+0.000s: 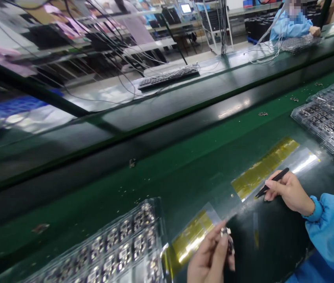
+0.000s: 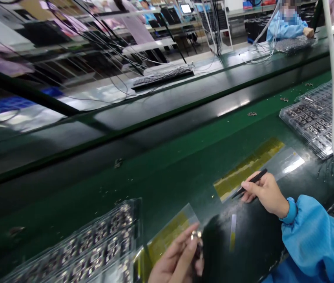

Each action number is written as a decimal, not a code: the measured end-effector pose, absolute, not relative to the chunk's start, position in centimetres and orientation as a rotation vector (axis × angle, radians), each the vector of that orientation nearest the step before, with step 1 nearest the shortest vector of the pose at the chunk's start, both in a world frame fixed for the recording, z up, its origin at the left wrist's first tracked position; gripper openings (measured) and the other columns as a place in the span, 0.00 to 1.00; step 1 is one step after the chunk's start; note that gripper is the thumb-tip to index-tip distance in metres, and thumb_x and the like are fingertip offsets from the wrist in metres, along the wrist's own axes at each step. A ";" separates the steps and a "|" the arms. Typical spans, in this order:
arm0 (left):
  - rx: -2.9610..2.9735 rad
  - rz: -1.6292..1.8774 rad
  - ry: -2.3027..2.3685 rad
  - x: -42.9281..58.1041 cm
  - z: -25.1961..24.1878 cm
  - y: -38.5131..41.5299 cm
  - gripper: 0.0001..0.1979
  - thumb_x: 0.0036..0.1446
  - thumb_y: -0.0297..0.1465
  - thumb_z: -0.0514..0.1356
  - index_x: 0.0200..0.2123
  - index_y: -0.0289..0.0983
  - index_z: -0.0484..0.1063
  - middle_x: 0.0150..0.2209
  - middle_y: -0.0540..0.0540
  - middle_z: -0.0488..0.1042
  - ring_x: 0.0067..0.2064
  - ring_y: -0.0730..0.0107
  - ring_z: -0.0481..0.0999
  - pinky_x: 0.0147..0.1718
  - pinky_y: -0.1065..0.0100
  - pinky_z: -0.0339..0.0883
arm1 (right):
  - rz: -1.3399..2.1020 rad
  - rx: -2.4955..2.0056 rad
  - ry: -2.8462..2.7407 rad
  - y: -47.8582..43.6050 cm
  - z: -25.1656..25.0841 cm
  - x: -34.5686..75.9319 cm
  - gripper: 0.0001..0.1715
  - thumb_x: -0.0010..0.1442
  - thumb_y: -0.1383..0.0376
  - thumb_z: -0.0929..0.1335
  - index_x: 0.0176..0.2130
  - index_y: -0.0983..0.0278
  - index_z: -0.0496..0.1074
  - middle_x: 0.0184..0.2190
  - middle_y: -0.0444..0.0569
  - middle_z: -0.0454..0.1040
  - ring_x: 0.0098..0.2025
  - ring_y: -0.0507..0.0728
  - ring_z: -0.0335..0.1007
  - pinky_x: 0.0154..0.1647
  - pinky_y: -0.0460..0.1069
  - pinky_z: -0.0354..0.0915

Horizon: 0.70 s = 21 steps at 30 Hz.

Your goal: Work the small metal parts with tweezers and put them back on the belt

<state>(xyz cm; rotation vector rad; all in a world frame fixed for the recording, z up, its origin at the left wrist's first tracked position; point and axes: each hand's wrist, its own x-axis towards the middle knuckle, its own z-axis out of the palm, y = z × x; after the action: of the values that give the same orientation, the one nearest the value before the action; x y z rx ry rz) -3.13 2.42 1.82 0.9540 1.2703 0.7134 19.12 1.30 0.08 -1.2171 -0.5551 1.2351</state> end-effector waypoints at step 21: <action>0.760 0.626 1.060 2.1 0.6 5.8 0.29 0.43 0.32 0.68 0.48 0.33 0.63 0.36 0.41 0.77 0.34 0.63 0.77 0.28 0.68 0.72 | 1.073 -1.231 -0.539 1.8 -0.8 16.4 0.15 0.50 0.58 0.72 0.27 0.66 0.68 0.17 0.44 0.75 0.19 0.52 0.73 0.18 0.43 0.69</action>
<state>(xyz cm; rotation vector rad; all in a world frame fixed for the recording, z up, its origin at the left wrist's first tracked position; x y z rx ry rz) 2.13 5.82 0.57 0.7602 1.0597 0.6263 16.38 1.83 -0.79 -1.2310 -0.5394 1.0731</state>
